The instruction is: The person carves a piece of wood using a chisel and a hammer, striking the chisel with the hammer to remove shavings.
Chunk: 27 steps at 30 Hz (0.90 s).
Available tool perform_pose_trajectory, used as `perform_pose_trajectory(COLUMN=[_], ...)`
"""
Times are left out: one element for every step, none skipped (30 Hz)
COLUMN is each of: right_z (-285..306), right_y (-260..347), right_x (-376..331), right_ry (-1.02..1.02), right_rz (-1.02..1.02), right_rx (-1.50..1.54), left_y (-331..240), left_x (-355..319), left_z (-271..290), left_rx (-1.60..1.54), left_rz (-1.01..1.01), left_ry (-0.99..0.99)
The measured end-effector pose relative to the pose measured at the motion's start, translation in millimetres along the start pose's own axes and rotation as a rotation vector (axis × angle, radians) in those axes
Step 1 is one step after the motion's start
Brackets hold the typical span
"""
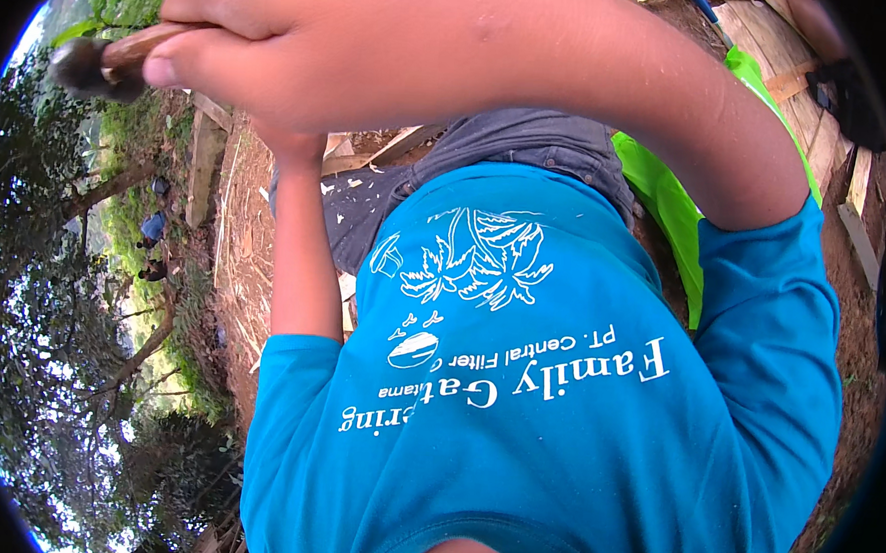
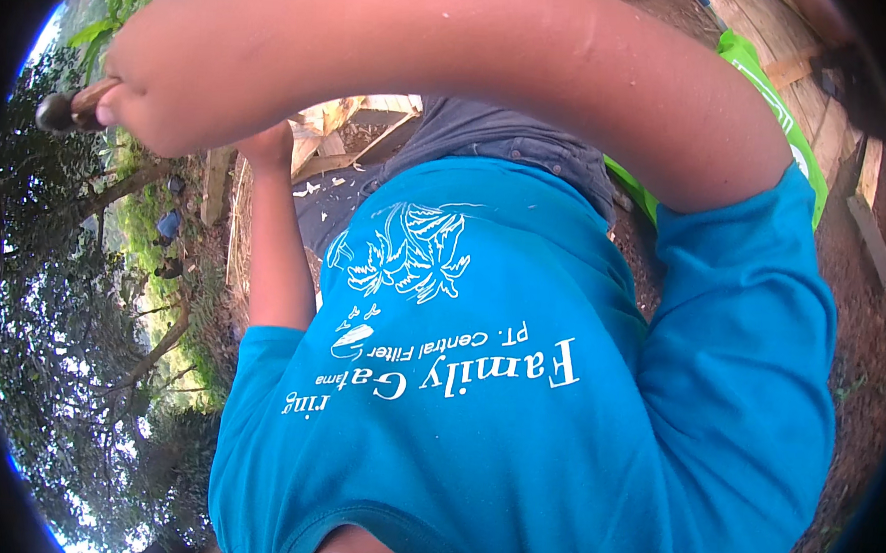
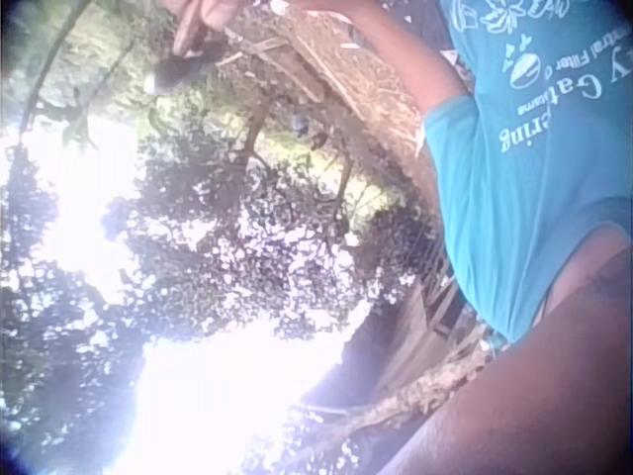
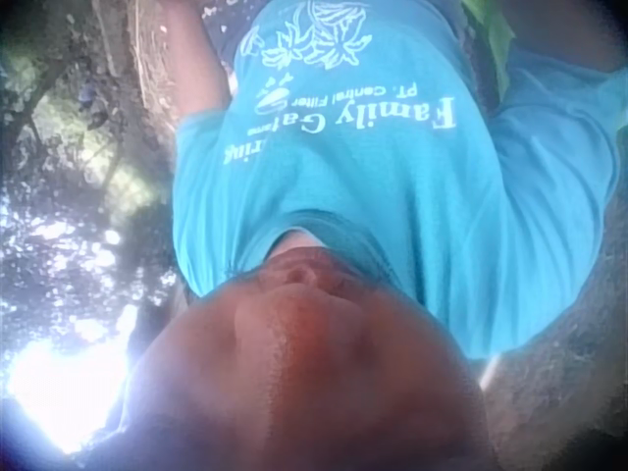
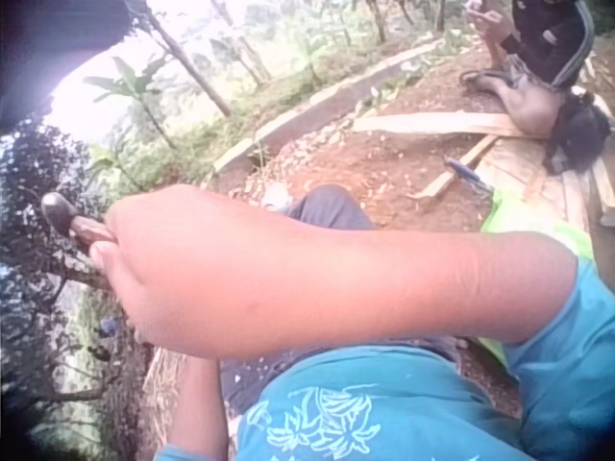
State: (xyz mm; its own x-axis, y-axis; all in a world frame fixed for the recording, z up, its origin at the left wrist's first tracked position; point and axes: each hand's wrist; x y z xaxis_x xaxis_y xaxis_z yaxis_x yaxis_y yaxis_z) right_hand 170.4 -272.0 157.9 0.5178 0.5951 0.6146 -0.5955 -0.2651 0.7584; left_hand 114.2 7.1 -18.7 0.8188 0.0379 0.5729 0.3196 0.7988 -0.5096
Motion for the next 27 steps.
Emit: perform_pose_trajectory(right_z=[7, 3, 3, -8, -8, -11, -13, -16, -18, -19, -22, -22, -22, -24, -21, -31, -41, -56, -53, -55, -56, -58, -61, -62, -59, -63, -52], right_y=[-4, -16, -22, -37, -44, -55, -61, -65, -67, -66, -65, -63, -59, -60, -54, -58, -56, -77, -78, -86, -89, -91, -91, -93, -85, -85, -70], right_x=[1, -2, 0, 1, 9, 14, 15, 15, 14, 13, 11, 10, 10, 10, 12, 15, 19, 24, 20, 22, 22, 22, 24, 22, 24, 24, 25], right_ry=[0.086, 0.146, 0.206, 0.235, 0.410, 0.598, 0.567, 0.540, 0.514, 0.485, 0.452, 0.420, 0.387, 0.304, 0.213, 0.061, -0.090, -0.139, 0.052, 0.120, 0.115, 0.076, 0.043, 0.044, 0.058, 0.018, 0.047], right_rz=[-0.077, -0.054, -0.027, 0.098, -0.004, -0.085, -0.054, -0.021, 0.014, 0.048, 0.083, 0.122, 0.160, 0.074, -0.001, -0.128, -0.255, 0.107, -0.089, -0.145, -0.174, -0.188, -0.182, -0.172, -0.163, -0.159, -0.200], right_rx=[0.028, -0.033, -0.093, -0.244, -0.356, -0.477, -0.495, -0.507, -0.520, -0.527, -0.538, -0.555, -0.574, -0.454, -0.329, -0.273, -0.208, -0.455, -0.410, -0.413, -0.398, -0.370, -0.366, -0.382, -0.428, -0.455, -0.378], left_y=[3, 4, 4, 6, 6, 7, 7, 7, 7, 6, 7, 8, 9, 12, 15, 18, 21, 24, 27, 29, 30, 31, 31, 30, 28, 27, 25], left_x=[0, -3, -6, -6, -9, -8, -9, -9, -8, -9, -8, -8, -7, -7, -8, -8, -9, -10, -10, -10, -10, -10, -12, -11, -12, -10, -8], left_z=[0, 0, 0, 1, 1, 1, -1, -1, -2, -2, -3, -2, -2, -4, -2, -1, -1, 2, 2, 2, 2, 2, 2, 2, 2, 4, 2], left_rx=[0.065, -0.044, -0.150, -0.234, -0.308, -0.370, -0.422, -0.449, -0.419, -0.388, -0.375, -0.355, -0.408, -0.464, -0.507, -0.467, -0.465, -0.451, -0.417, -0.518, -0.515, -0.472, -0.434, -0.337, -0.359, -0.397, -0.418], left_rz=[-0.042, 0.024, 0.094, 0.101, 0.245, 0.348, 0.419, 0.377, 0.296, 0.262, 0.204, 0.244, 0.288, 0.324, 0.370, 0.344, 0.371, 0.423, 0.489, 0.535, 0.467, 0.390, 0.385, 0.317, 0.377, 0.477, 0.499], left_ry=[0.000, 0.000, 0.002, 0.019, 0.029, 0.053, 0.047, 0.051, 0.053, 0.046, 0.049, 0.033, 0.035, 0.017, 0.044, 0.075, 0.075, 0.089, 0.060, 0.063, 0.075, 0.067, 0.067, 0.073, 0.068, 0.077, 0.051])
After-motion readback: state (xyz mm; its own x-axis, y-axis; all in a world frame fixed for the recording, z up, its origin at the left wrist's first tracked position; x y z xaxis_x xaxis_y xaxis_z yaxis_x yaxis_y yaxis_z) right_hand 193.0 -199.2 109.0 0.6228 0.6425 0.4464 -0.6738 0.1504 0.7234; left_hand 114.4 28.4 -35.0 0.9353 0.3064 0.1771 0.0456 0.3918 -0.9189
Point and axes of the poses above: each hand's wrist, its own x-axis towards the middle knuckle, its own z-axis out of the back of the hand, y = z × x, and after that the axes turned 4 degrees about z, right-handed
